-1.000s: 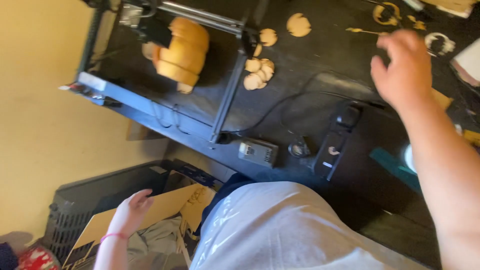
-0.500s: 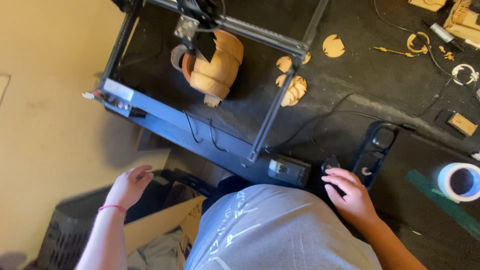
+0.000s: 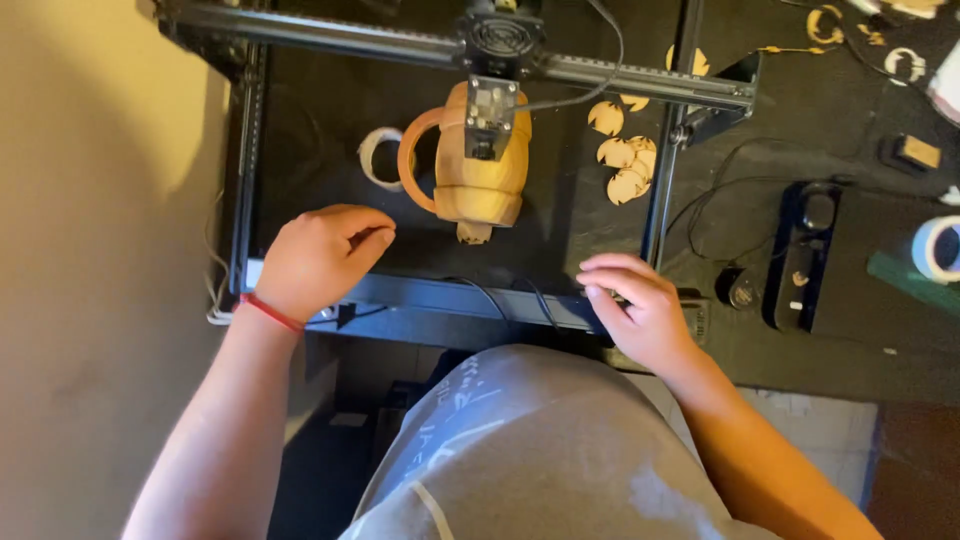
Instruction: The person places a wooden mug onto a laser engraver, aligns it with the laser head, and opens a laptop to configure the job.
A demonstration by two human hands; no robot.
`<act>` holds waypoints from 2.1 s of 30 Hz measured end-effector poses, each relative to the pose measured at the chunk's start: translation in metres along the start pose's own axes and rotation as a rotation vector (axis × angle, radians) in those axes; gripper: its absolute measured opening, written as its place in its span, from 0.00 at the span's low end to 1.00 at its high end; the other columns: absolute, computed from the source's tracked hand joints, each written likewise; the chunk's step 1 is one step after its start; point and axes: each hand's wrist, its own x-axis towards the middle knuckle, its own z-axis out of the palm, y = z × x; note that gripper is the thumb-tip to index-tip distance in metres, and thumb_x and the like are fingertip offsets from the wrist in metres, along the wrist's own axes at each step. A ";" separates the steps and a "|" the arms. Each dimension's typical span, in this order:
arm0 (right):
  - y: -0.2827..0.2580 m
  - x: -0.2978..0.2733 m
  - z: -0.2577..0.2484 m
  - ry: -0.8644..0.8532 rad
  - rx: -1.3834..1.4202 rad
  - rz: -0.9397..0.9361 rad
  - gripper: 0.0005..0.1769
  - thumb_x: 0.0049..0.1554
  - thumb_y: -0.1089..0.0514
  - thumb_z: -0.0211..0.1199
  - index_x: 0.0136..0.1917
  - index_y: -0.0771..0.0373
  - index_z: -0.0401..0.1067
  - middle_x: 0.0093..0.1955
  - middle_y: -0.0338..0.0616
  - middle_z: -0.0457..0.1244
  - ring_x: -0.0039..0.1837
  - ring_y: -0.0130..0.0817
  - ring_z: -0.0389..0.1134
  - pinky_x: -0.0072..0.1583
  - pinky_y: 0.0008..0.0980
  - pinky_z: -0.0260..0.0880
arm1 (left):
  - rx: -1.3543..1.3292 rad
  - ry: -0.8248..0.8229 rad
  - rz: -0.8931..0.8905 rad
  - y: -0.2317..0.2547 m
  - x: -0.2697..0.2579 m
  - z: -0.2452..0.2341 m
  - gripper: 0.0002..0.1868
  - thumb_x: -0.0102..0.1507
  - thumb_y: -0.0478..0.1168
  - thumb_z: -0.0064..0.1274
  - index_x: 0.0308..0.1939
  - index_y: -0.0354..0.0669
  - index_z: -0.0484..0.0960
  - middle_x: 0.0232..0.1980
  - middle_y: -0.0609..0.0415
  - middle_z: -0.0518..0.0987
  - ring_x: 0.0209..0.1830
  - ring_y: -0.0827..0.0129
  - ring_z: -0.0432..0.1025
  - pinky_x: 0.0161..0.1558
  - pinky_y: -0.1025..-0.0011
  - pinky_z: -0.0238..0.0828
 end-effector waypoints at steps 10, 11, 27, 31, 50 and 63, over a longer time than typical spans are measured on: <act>-0.008 0.103 0.043 -0.140 0.266 0.421 0.37 0.56 0.76 0.52 0.77 0.69 0.50 0.73 0.71 0.52 0.72 0.65 0.57 0.66 0.56 0.62 | -0.441 -0.130 0.290 0.025 0.103 -0.011 0.33 0.59 0.32 0.54 0.68 0.26 0.66 0.63 0.25 0.70 0.62 0.39 0.69 0.58 0.57 0.73; -0.004 0.111 0.052 -0.133 0.266 0.436 0.37 0.56 0.76 0.52 0.77 0.69 0.50 0.73 0.71 0.52 0.72 0.65 0.57 0.66 0.56 0.62 | -0.442 -0.148 0.291 0.021 0.115 0.001 0.33 0.59 0.32 0.54 0.68 0.26 0.66 0.63 0.25 0.70 0.62 0.39 0.69 0.58 0.57 0.73; 0.028 0.136 0.082 0.012 0.637 0.609 0.28 0.48 0.77 0.57 0.63 0.68 0.67 0.57 0.59 0.65 0.58 0.52 0.70 0.57 0.45 0.73 | -0.479 -0.488 0.216 -0.029 0.159 0.058 0.36 0.61 0.36 0.49 0.74 0.43 0.62 0.67 0.40 0.70 0.66 0.49 0.66 0.65 0.57 0.62; 0.049 0.123 0.085 0.081 0.589 0.716 0.23 0.52 0.77 0.57 0.60 0.67 0.67 0.53 0.53 0.65 0.55 0.41 0.69 0.57 0.41 0.72 | -0.378 -0.449 0.285 -0.032 0.159 0.041 0.36 0.62 0.38 0.51 0.75 0.49 0.62 0.68 0.44 0.70 0.65 0.50 0.68 0.64 0.57 0.64; 0.123 0.038 0.102 -0.193 0.708 1.191 0.44 0.54 0.66 0.63 0.78 0.66 0.45 0.72 0.68 0.49 0.66 0.59 0.63 0.62 0.51 0.69 | 0.302 -0.219 0.448 -0.107 0.155 0.052 0.38 0.57 0.56 0.62 0.69 0.50 0.72 0.66 0.46 0.72 0.65 0.50 0.66 0.61 0.50 0.60; 0.165 0.008 0.117 -0.034 1.086 1.385 0.48 0.57 0.67 0.60 0.81 0.61 0.36 0.78 0.72 0.40 0.67 0.71 0.59 0.62 0.59 0.70 | 0.186 -0.432 0.257 -0.112 0.169 0.068 0.49 0.54 0.68 0.59 0.70 0.44 0.67 0.75 0.40 0.59 0.79 0.45 0.43 0.74 0.44 0.38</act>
